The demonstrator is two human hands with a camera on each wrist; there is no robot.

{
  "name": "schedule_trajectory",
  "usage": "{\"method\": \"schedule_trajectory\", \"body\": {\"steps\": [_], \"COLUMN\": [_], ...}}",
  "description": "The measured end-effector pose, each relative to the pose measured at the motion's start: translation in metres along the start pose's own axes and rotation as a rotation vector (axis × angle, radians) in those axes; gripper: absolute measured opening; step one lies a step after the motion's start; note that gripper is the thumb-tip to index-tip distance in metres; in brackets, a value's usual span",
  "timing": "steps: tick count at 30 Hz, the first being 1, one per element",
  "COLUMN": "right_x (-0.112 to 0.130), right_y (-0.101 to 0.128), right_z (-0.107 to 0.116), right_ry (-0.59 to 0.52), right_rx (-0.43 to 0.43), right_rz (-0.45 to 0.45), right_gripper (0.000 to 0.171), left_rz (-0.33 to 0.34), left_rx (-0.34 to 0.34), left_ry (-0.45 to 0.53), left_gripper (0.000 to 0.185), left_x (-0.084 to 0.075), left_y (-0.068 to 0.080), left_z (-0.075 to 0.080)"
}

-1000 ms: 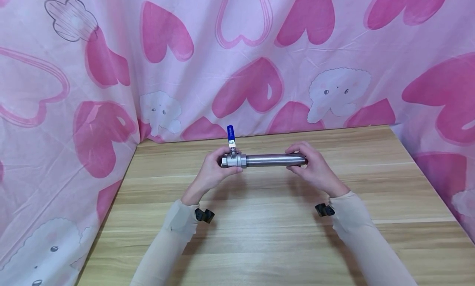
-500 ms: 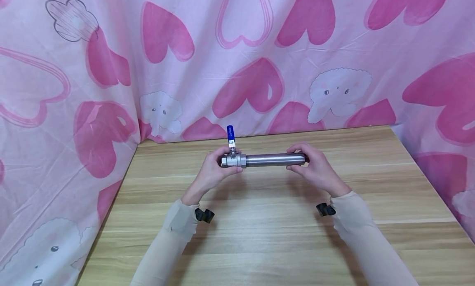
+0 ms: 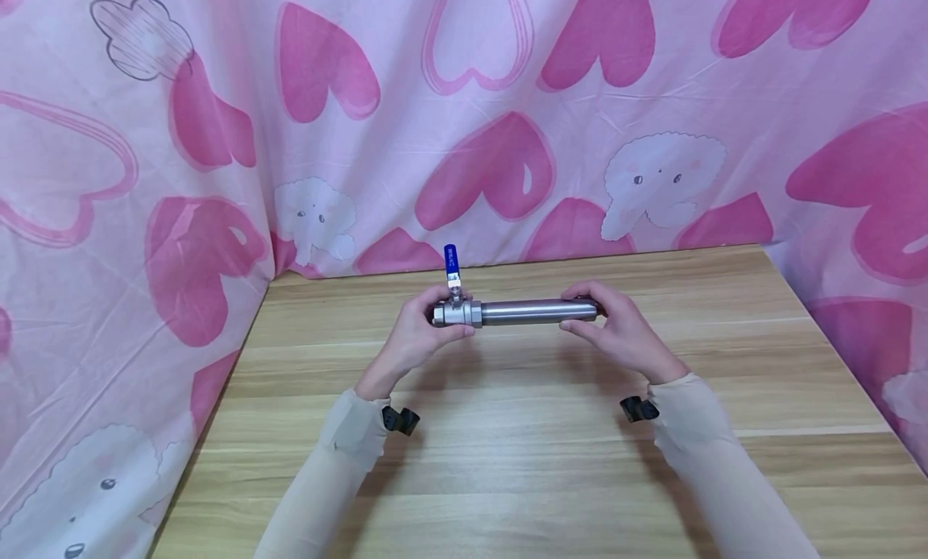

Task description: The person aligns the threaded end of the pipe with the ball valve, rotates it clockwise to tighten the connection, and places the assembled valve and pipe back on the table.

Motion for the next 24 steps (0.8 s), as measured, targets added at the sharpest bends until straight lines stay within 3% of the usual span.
{"method": "schedule_trajectory", "body": {"steps": [24], "right_x": [-0.007], "right_y": [0.001], "right_z": [0.001], "right_ry": [-0.093], "right_rx": [0.056], "right_rz": [-0.067], "right_gripper": [0.024], "left_rz": [-0.01], "left_rx": [0.012], "left_ry": [-0.006], "left_gripper": [0.049], "left_x": [0.0], "left_y": [0.0], "left_z": [-0.002]}}
Point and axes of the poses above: each hand's wrist, its own y-axis away from the middle knuckle, its own z-axis out of the back of the hand, x = y × z, the point moved 1 cm from there along -y, towards the middle knuckle
